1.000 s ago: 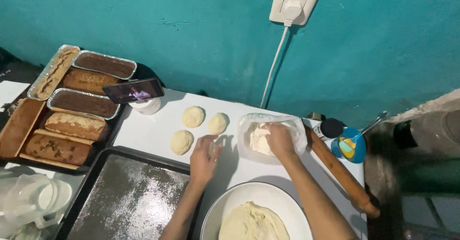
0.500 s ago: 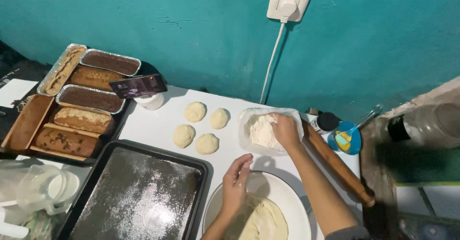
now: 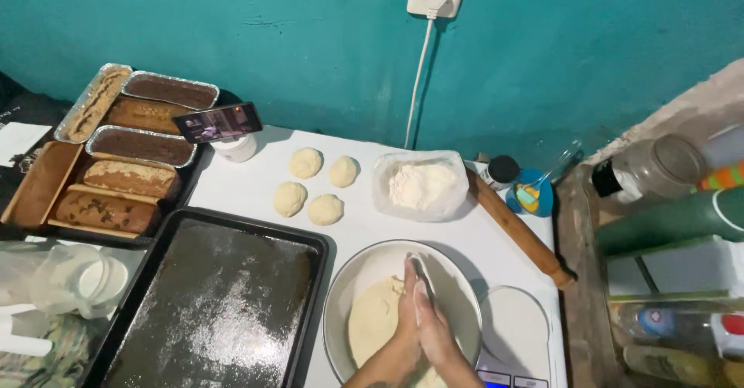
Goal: Portioning and shaping dough into small round balls on a table.
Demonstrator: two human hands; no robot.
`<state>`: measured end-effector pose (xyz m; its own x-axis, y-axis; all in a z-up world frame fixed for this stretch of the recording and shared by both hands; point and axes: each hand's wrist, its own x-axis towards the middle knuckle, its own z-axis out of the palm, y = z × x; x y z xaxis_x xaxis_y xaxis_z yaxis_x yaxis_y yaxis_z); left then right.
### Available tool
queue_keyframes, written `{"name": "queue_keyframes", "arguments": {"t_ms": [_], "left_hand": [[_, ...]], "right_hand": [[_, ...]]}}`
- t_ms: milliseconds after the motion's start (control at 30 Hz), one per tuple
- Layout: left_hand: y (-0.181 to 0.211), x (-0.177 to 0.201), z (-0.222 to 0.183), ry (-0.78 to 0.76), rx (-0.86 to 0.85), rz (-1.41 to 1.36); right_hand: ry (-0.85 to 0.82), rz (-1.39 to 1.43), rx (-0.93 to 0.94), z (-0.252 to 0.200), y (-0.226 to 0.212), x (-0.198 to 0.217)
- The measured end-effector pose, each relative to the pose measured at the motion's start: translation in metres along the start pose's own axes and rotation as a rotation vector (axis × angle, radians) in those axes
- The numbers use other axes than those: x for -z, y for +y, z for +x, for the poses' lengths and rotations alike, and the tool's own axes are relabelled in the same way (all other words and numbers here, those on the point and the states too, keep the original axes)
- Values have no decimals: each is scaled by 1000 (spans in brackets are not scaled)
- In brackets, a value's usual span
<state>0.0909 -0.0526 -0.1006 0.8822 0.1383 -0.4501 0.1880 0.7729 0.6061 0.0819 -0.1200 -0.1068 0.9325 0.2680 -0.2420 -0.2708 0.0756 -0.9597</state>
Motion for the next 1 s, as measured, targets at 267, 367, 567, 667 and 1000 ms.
{"name": "queue_keyframes", "arguments": {"t_ms": [267, 367, 567, 667, 1000], "left_hand": [[-27, 65, 3, 168, 356, -174], [6, 30, -33, 48, 292, -153], [-14, 26, -53, 146, 52, 244], [-41, 56, -35, -82, -269, 378], [4, 25, -67, 97, 333, 8]], "right_hand": [[37, 11, -183, -32, 27, -18], [54, -83, -72, -37, 19, -30], [401, 408, -449, -23, 1, -29], [376, 688, -388, -14, 21, -7], [56, 135, -130, -34, 8, -22]]}}
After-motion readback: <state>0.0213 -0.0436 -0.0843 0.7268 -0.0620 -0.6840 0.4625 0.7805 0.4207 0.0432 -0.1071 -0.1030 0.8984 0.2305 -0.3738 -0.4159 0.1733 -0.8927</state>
